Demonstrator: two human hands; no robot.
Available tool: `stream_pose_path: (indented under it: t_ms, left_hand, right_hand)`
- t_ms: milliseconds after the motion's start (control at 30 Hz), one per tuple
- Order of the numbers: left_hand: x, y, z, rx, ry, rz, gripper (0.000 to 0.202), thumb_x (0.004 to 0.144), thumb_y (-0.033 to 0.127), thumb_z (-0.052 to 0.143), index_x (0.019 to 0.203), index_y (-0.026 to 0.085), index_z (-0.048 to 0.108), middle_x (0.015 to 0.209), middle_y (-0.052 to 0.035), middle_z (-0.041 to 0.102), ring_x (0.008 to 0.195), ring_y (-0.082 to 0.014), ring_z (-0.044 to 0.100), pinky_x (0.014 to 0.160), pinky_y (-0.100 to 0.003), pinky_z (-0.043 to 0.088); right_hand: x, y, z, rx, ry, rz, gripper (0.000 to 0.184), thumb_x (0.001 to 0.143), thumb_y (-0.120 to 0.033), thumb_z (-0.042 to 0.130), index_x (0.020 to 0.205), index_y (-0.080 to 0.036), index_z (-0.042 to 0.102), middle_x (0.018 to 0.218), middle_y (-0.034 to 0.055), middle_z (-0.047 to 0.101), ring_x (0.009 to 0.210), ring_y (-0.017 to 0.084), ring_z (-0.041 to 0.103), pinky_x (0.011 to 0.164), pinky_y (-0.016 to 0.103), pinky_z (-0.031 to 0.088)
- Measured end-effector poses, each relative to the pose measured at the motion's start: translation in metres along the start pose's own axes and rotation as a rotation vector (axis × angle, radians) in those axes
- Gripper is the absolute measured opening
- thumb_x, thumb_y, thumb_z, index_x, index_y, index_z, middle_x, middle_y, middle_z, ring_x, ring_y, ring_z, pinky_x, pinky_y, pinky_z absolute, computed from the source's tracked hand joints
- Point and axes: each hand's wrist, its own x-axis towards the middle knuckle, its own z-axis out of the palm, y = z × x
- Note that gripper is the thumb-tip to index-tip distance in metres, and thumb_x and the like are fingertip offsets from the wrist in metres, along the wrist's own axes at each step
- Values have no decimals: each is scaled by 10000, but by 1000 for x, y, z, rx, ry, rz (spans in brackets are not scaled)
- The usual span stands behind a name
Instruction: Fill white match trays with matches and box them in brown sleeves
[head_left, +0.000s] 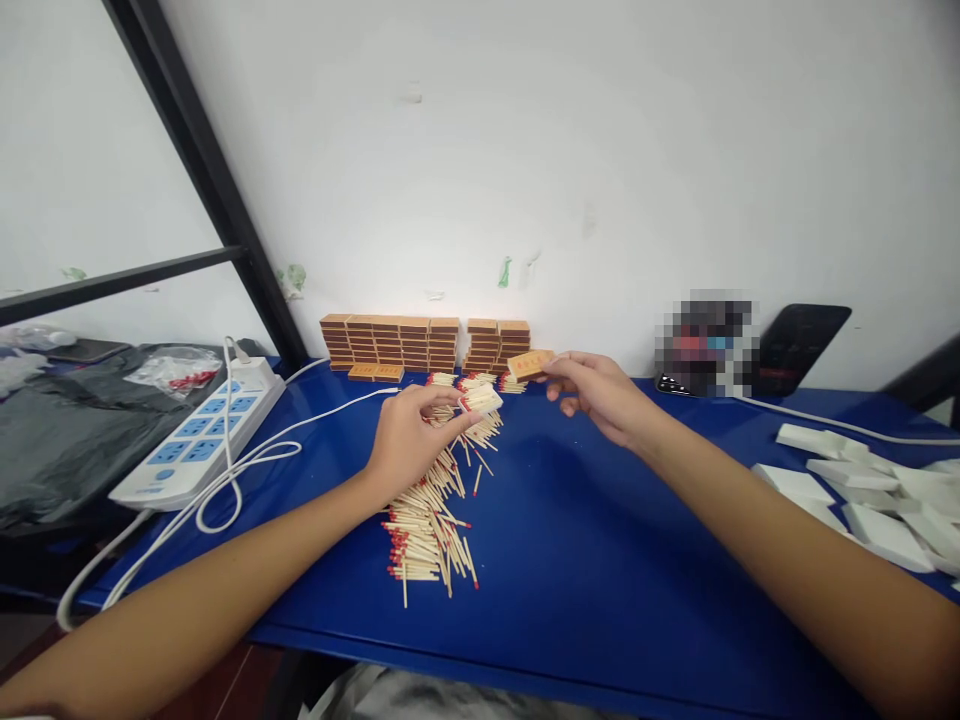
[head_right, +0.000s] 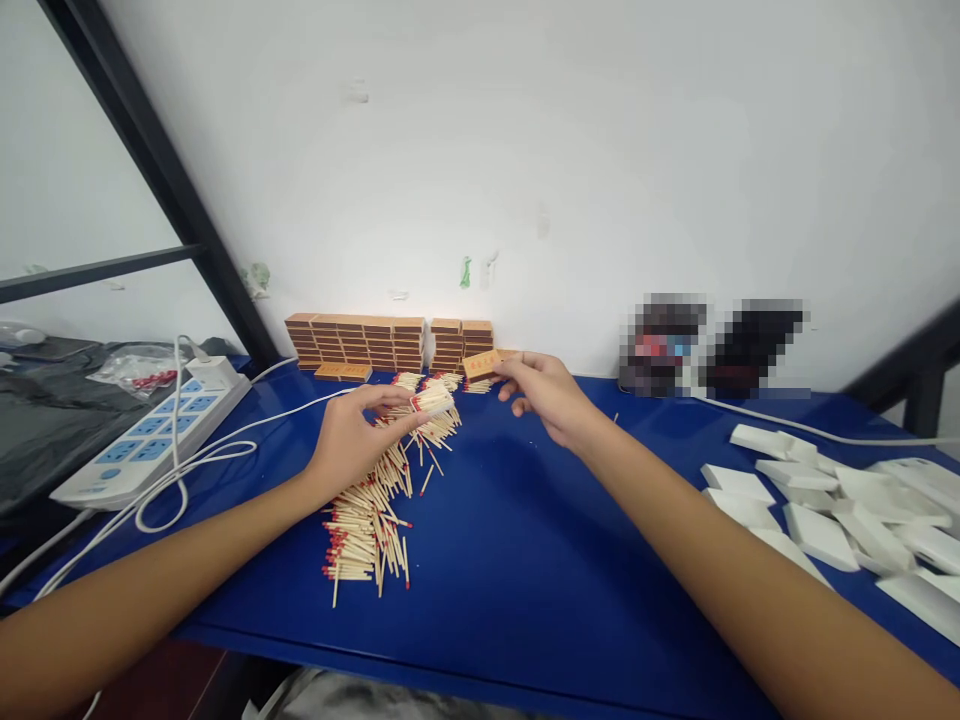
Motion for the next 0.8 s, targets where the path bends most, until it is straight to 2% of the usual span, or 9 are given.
stream_pose_path:
  t_ms: [167,300,500,700,800]
  left_hand:
    - [5,-6,-1,-104,50,-59,307,778,478,836,953,230,786,964,-29,791,829,-200,735,714,-314,590]
    - [6,-4,-1,-146,69,-54,318,770,475,843,956,223,790,951,-32,794,834,-197,744,689,-289,595]
    - [5,-1,-1,-144,53,-65,297,771,455,844,952,227,786,991,-36,794,859,-203,750,733,-312,610]
    - [4,-5,1,-139,39,-31,307,778,460,835,970,227,779,1040,-47,785,859,-202,735,782,-347,612]
    - [4,-6,0,-110,25,-8,301,793,460,825,997,244,778,1068,-39,777,866,-192,718,801,-353,601]
  right_hand:
    - [-14,1,20,-56,-76,-30,221,772,-341,772,777,-166,638,905,77,691,634,103,545,392,191,398]
    - [-16,5,22,-46,-89,-43,247,768,-368,785,810,-167,648,942,83,708,647,105,552,410,194,412]
    - [-16,8,23,-33,-105,-45,281,773,-402,797,837,-174,645,938,85,712,638,104,552,422,194,416]
    - [-17,7,25,-33,-97,-67,377,791,-388,784,1075,-201,622,934,62,716,601,107,581,421,206,427]
    - [-16,6,25,-38,-103,-72,368,808,-367,758,1102,-195,620,928,61,710,583,101,580,418,203,426]
